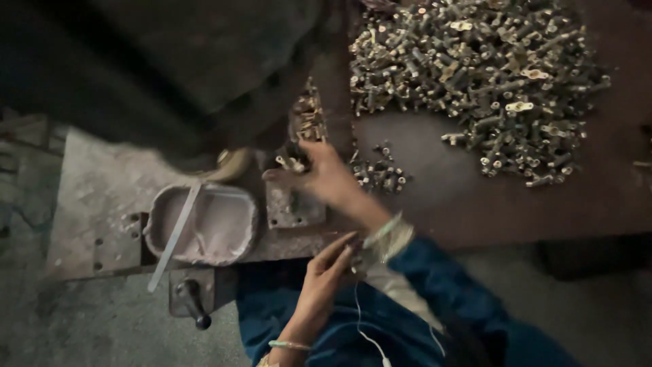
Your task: The person picks small metal hardware components one at a time from a large pile, dips them in a tray of liquid, positions each under a bench drill press, and drills it, placing finished pieces into a growing pile and a container on the workbench.
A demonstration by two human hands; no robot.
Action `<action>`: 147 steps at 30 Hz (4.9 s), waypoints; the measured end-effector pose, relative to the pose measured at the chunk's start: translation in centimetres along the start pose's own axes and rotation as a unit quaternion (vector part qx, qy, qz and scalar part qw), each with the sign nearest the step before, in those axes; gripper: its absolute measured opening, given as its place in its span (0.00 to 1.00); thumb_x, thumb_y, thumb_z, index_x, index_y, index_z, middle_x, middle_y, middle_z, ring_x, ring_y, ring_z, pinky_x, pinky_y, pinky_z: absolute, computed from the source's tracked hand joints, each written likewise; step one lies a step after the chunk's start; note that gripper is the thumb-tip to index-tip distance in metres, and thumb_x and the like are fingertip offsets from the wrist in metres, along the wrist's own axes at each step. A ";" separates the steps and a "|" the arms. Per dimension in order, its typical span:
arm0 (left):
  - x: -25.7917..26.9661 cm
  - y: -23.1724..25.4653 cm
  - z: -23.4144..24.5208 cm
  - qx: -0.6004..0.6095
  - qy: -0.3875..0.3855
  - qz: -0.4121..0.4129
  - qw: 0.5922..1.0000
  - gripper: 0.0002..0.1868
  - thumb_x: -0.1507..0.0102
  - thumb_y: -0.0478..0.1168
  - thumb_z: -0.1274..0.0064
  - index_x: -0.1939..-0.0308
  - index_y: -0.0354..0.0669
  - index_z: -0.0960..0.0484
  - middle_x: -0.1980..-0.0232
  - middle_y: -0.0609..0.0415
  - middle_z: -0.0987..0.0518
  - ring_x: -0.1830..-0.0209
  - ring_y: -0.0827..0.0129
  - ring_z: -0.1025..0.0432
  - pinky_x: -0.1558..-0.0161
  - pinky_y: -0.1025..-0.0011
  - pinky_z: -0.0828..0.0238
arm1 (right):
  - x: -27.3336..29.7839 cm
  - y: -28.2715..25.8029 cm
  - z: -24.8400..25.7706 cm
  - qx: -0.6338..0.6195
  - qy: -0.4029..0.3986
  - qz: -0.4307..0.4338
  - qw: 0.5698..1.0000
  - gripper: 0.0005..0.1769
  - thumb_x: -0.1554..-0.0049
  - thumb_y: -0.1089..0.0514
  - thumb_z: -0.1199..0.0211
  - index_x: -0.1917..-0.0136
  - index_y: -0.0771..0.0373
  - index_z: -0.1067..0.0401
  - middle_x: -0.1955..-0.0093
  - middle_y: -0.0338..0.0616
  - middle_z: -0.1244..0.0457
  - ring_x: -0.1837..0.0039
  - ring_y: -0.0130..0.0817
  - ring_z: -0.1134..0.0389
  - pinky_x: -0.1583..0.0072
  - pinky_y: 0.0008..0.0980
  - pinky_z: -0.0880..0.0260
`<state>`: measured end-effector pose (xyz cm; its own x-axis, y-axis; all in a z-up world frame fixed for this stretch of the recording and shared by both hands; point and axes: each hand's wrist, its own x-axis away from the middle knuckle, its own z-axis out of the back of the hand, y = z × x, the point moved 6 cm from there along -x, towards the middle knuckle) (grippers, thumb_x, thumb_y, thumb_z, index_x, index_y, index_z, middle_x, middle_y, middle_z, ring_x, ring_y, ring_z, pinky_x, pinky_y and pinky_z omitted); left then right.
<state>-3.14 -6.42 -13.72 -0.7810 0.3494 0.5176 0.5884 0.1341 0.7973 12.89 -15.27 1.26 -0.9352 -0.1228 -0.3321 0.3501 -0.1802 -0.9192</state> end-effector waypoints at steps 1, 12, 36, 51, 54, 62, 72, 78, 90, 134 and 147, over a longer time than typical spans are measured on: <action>0.3 0.2 0.3 0.003 0.003 -0.003 1.000 0.13 0.31 0.39 0.44 0.45 0.37 0.18 0.54 0.48 0.24 0.54 0.66 0.25 0.53 0.67 0.25 | -1.0 -0.1 0.5 0.000 -0.005 0.003 1.000 0.23 0.45 0.52 0.24 0.44 0.68 0.26 0.50 0.46 0.29 0.48 0.28 0.29 0.46 0.31 0.26; 10.3 18.0 -2.7 -0.008 0.012 -0.266 0.964 0.25 0.33 0.28 0.49 0.31 0.36 0.25 0.41 0.50 0.21 0.45 0.69 0.27 0.46 0.70 0.26 | -2.9 0.5 -0.3 0.022 -0.275 -0.055 0.960 0.15 0.42 0.52 0.27 0.62 0.63 0.24 0.71 0.32 0.36 0.66 0.18 0.38 0.65 0.26 0.37; -3.4 10.1 -2.1 -0.653 0.200 -0.443 0.580 0.15 0.43 0.34 0.42 0.52 0.44 0.19 0.51 0.49 0.21 0.49 0.52 0.30 0.55 0.59 0.31 | -1.7 -0.6 -0.8 -0.060 -0.193 -0.131 0.971 0.15 0.41 0.49 0.31 0.60 0.62 0.26 0.73 0.33 0.38 0.71 0.20 0.39 0.69 0.25 0.43; 8.0 15.9 7.5 -0.457 0.215 -0.437 0.744 0.11 0.43 0.32 0.44 0.57 0.47 0.18 0.59 0.49 0.22 0.56 0.50 0.24 0.56 0.57 0.26 | 0.5 1.0 -0.6 -0.116 0.040 -0.081 0.989 0.10 0.36 0.55 0.32 0.46 0.60 0.29 0.66 0.33 0.39 0.67 0.21 0.40 0.67 0.26 0.42; 8.5 17.2 12.2 -0.499 0.291 -0.353 0.736 0.09 0.39 0.33 0.45 0.56 0.47 0.15 0.58 0.48 0.20 0.59 0.49 0.24 0.58 0.55 0.28 | 0.6 -0.9 -1.6 -0.109 0.048 -0.057 0.991 0.12 0.32 0.55 0.33 0.50 0.65 0.30 0.64 0.35 0.39 0.66 0.23 0.40 0.65 0.28 0.42; 5.7 14.7 13.6 -0.567 0.232 -0.337 0.715 0.11 0.46 0.29 0.47 0.61 0.41 0.16 0.61 0.45 0.21 0.59 0.46 0.24 0.59 0.54 0.28 | 1.0 0.1 -2.2 -0.201 0.091 -0.079 0.972 0.11 0.33 0.56 0.33 0.46 0.64 0.32 0.66 0.35 0.40 0.68 0.24 0.41 0.66 0.29 0.42; 3.3 13.5 18.0 -0.154 0.075 -0.199 0.965 0.11 0.39 0.35 0.37 0.54 0.35 0.12 0.59 0.50 0.12 0.60 0.71 0.19 0.56 0.74 0.22 | 0.6 0.4 -1.3 -0.175 0.108 -0.051 0.977 0.13 0.34 0.58 0.34 0.41 0.61 0.34 0.66 0.34 0.38 0.70 0.23 0.41 0.68 0.28 0.43; 2.9 9.4 9.4 0.025 0.065 -0.234 0.970 0.11 0.39 0.33 0.39 0.53 0.37 0.14 0.57 0.58 0.15 0.59 0.79 0.21 0.54 0.78 0.22 | 0.8 -0.5 -1.0 -0.119 0.084 -0.065 0.987 0.10 0.31 0.57 0.35 0.44 0.67 0.29 0.68 0.37 0.41 0.70 0.25 0.41 0.67 0.28 0.44; 3.3 10.6 4.9 -0.197 0.228 -0.432 0.850 0.10 0.40 0.31 0.39 0.55 0.39 0.15 0.57 0.49 0.18 0.59 0.62 0.19 0.57 0.71 0.22 | 1.0 -1.1 -1.8 -0.168 0.095 -0.072 0.978 0.13 0.36 0.55 0.33 0.45 0.64 0.32 0.68 0.35 0.40 0.71 0.23 0.41 0.69 0.26 0.43; 3.7 18.6 3.7 -0.491 0.253 -0.405 0.729 0.22 0.42 0.34 0.41 0.43 0.42 0.15 0.62 0.46 0.23 0.62 0.50 0.25 0.63 0.57 0.28 | 3.8 3.9 0.7 0.094 0.016 -0.130 0.987 0.16 0.44 0.65 0.31 0.42 0.66 0.26 0.64 0.44 0.33 0.66 0.35 0.34 0.63 0.35 0.35; 5.9 24.8 8.6 -0.399 0.405 -0.477 0.670 0.22 0.32 0.33 0.48 0.33 0.33 0.23 0.51 0.43 0.21 0.54 0.53 0.25 0.57 0.60 0.27 | 7.9 1.9 -0.4 0.344 -0.138 0.132 0.920 0.30 0.57 0.72 0.34 0.39 0.67 0.28 0.40 0.63 0.34 0.43 0.55 0.29 0.43 0.42 0.26</action>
<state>8.66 6.92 6.49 -0.7691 -0.2041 -0.6056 -0.3065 -0.7137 0.6298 6.14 -16.23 -3.17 -0.7970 -0.4763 -0.3715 0.6024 -0.6712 -0.4319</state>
